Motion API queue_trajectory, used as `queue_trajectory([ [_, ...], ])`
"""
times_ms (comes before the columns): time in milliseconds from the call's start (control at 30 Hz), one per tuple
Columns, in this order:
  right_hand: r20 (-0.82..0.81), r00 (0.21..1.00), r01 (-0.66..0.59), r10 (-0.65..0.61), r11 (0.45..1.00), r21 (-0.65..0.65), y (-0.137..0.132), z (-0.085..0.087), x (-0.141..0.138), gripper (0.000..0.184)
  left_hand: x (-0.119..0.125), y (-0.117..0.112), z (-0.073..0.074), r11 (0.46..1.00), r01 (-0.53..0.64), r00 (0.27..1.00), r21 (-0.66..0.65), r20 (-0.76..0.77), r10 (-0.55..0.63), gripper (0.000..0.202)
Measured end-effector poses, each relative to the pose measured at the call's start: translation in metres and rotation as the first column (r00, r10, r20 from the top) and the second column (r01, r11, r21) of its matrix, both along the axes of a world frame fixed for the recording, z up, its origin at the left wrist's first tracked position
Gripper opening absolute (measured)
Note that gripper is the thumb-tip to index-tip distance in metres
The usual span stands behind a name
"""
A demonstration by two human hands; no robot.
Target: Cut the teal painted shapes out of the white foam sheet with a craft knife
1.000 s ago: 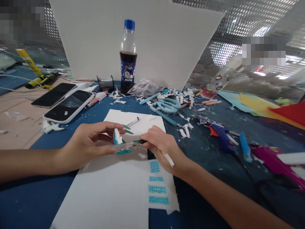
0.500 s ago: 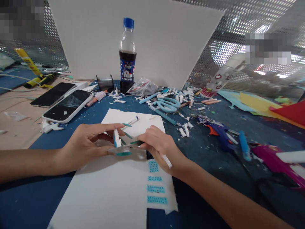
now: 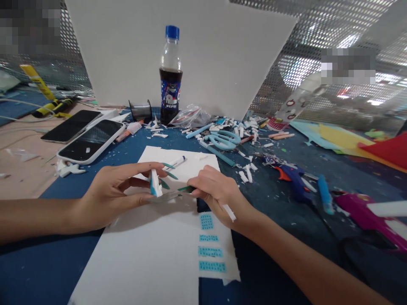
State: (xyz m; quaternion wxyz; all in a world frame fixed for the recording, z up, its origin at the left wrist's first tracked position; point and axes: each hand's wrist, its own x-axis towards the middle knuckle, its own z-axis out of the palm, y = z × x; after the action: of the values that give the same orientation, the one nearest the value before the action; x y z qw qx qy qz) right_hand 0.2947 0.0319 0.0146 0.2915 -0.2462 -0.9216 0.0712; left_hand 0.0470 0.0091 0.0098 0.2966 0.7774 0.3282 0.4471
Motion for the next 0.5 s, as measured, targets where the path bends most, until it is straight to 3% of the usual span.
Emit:
queue_trajectory([
  [500,0.000,1.000,-0.014,0.014,0.999,-0.029,-0.0048,-0.0015,-0.0053,0.028,-0.0010,0.0009,-0.0025,0.991,0.016,0.996,0.136,-0.092,-0.004,0.040],
])
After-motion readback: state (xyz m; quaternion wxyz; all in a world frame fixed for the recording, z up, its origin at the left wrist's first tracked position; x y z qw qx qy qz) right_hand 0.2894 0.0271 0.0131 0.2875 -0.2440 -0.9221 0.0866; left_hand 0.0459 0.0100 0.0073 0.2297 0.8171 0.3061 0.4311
